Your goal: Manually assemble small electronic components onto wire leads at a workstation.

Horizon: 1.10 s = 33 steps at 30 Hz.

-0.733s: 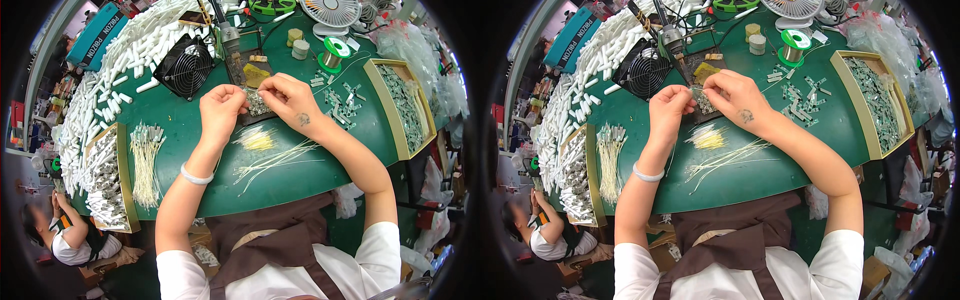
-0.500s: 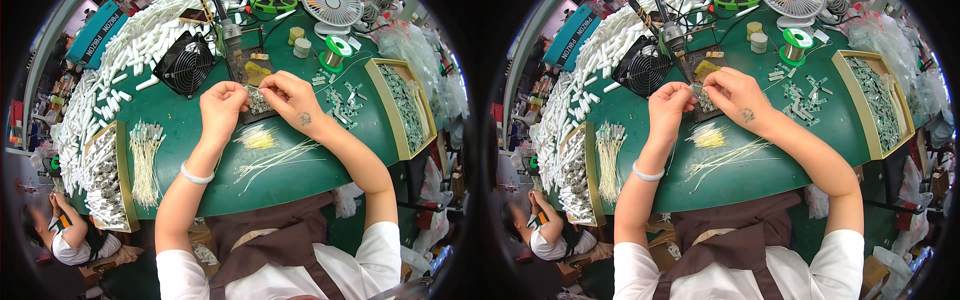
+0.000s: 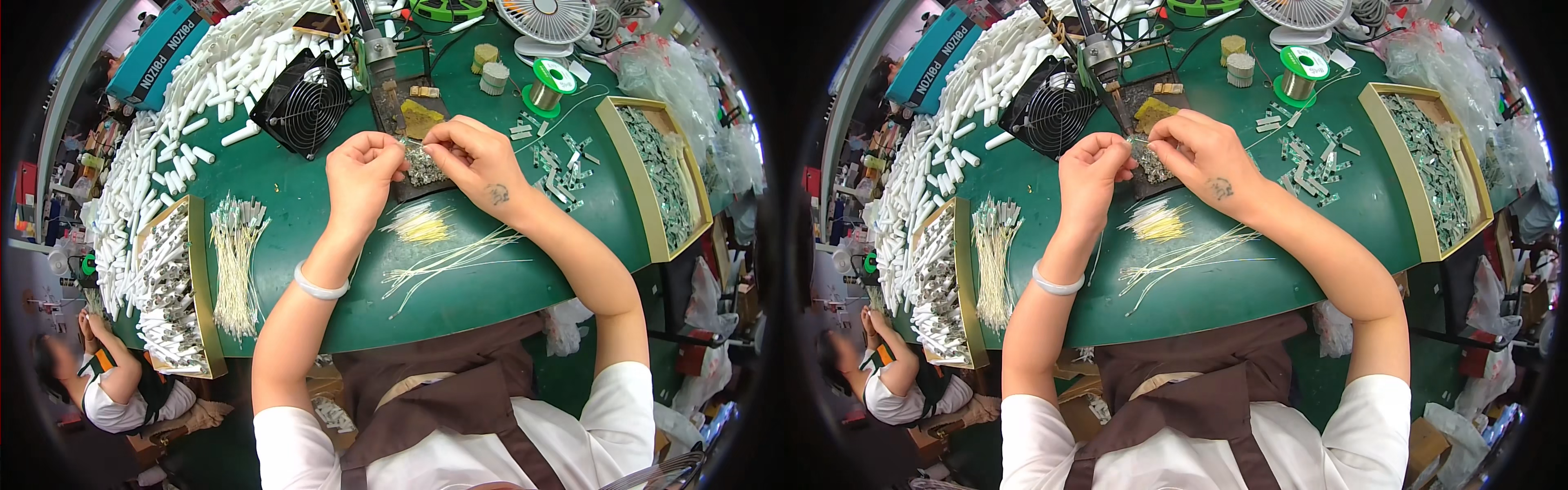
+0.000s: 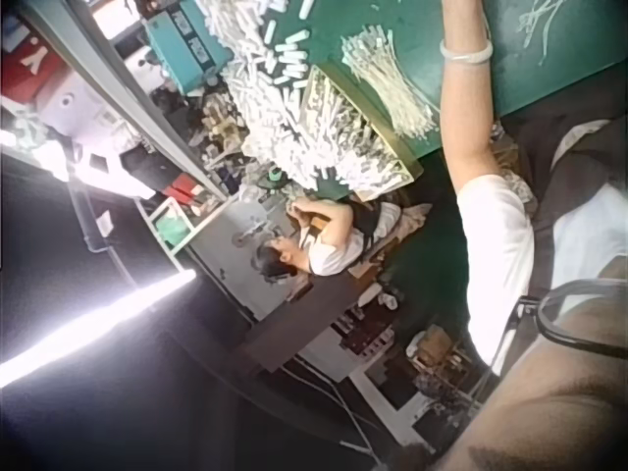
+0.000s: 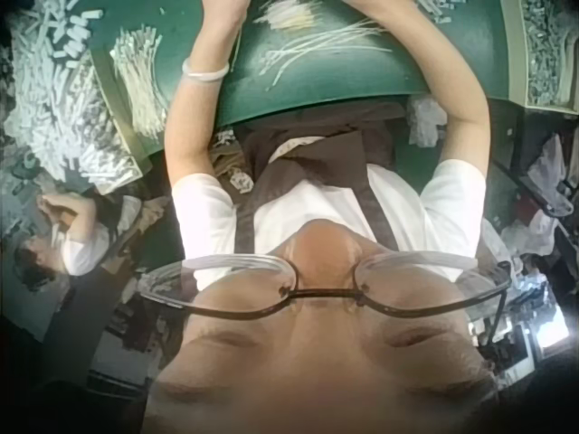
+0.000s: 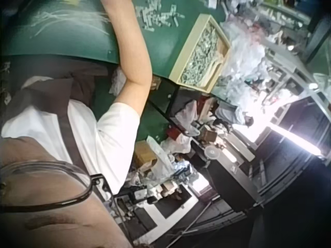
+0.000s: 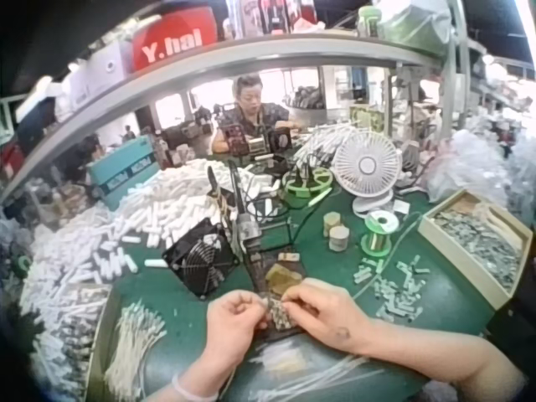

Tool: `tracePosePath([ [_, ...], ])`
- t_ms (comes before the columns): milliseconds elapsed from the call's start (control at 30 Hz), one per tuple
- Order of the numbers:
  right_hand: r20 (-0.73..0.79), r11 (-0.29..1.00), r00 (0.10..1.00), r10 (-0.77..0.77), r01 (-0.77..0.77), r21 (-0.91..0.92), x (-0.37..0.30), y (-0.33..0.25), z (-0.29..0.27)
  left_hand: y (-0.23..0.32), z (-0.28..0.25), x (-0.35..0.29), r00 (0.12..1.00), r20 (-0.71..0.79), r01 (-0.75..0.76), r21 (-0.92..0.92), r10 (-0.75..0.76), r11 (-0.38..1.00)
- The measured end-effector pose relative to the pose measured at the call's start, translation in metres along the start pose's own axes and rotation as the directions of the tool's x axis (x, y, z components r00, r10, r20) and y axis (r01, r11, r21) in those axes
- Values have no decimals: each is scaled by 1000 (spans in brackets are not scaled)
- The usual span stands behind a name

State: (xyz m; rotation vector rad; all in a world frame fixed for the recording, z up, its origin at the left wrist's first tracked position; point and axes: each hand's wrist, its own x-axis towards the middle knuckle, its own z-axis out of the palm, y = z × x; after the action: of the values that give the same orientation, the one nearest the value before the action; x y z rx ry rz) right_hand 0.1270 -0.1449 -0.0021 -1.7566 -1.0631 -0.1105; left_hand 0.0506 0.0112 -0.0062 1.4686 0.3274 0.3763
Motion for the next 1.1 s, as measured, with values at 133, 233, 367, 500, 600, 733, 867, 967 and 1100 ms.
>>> tracePosePath([
  [133, -13, 999, 1000, 17, -17, 30, 0, -1, -1, 1, -1, -1, 1000, -15, 8, -5, -8, 1000],
  [233, -39, 998, 998, 56, -55, 40, 1, -2, -6, 1, -3, -2, 999, -33, 24, 3, -24, 1000],
  [367, -102, 973, 980, 170, -150, 176, 1, 8, -13, 0, -5, -5, 998, -47, 43, 0, -43, 999],
  [500, -100, 943, 945, 313, -297, 148, 13, 5, -43, 10, -11, -15, 996, -36, 78, -27, -79, 997],
  [600, -17, 907, 926, 377, -373, -197, 21, 15, -82, 42, -19, -39, 997, 12, 74, 9, -74, 997],
  [733, 122, 834, 894, 431, -343, -432, 9, 50, -109, 72, -43, -85, 993, 102, 69, -47, -64, 996],
  [867, 243, 810, 852, 463, -295, -506, 13, 44, -107, 85, -98, -140, 998, 64, -9, -156, 19, 988],
  [967, 268, 822, 854, 446, -272, -501, 15, 44, -103, 88, -141, -157, 993, -101, -63, -83, 55, 995],
  [1100, 282, 815, 828, 485, -310, -489, 15, 34, -94, 75, -183, -139, 895, -405, -39, 345, 186, 938],
])
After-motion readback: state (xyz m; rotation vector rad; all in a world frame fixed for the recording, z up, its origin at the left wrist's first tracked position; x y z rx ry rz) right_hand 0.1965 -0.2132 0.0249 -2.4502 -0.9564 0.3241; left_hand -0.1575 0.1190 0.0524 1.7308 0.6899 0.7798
